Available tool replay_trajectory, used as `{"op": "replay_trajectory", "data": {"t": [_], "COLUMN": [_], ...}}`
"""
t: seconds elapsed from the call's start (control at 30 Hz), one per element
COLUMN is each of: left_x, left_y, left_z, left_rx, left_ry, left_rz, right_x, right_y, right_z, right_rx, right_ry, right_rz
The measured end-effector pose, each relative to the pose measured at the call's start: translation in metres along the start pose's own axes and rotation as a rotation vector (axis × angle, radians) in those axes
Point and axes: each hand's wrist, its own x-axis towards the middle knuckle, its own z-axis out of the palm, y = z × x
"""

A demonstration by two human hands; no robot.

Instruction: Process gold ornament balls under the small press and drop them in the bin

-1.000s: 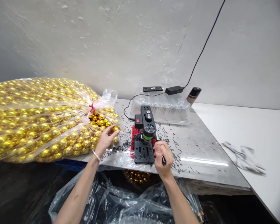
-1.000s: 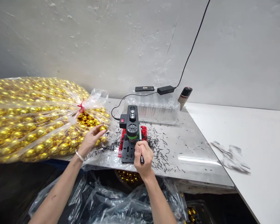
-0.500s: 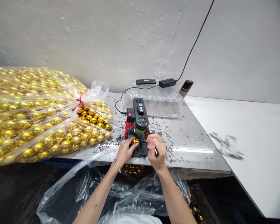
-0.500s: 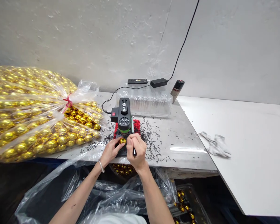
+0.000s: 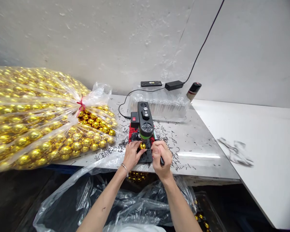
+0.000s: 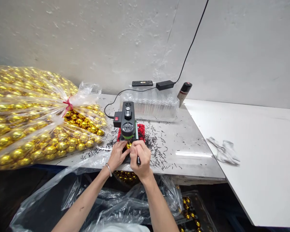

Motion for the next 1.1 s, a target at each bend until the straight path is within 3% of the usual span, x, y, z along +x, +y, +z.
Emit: {"op": "replay_trajectory", "data": {"t": [0.1, 0.4, 0.7, 1.0, 1.1], "left_x": [-0.006, -0.007, -0.008, -0.008, -0.005], "left_y": [-0.002, -0.002, -0.002, -0.005, -0.004], "left_z": [0.007, 0.008, 0.009, 0.011, 0.012], "left_rx": [-0.035, -0.045, -0.036, -0.044, -0.051], "left_ry": [0.068, 0.068, 0.085, 0.123, 0.119], "left_rz": [0.002, -0.023, -0.014, 0.007, -0.015], "right_x": [-0.004, -0.029, -0.048, -0.042, -0.026], "right_y": [0.002, 0.022, 0.042, 0.044, 0.031], "right_z": [0.001, 0.008, 0.024, 0.020, 0.014], "right_rx": [-0.002, -0.010, -0.023, -0.065, -0.044], "right_ry": [0.006, -0.008, 0.111, 0.027, 0.040], "right_rz": [0.006, -0.038, -0.070, -0.233, -0.189]}}
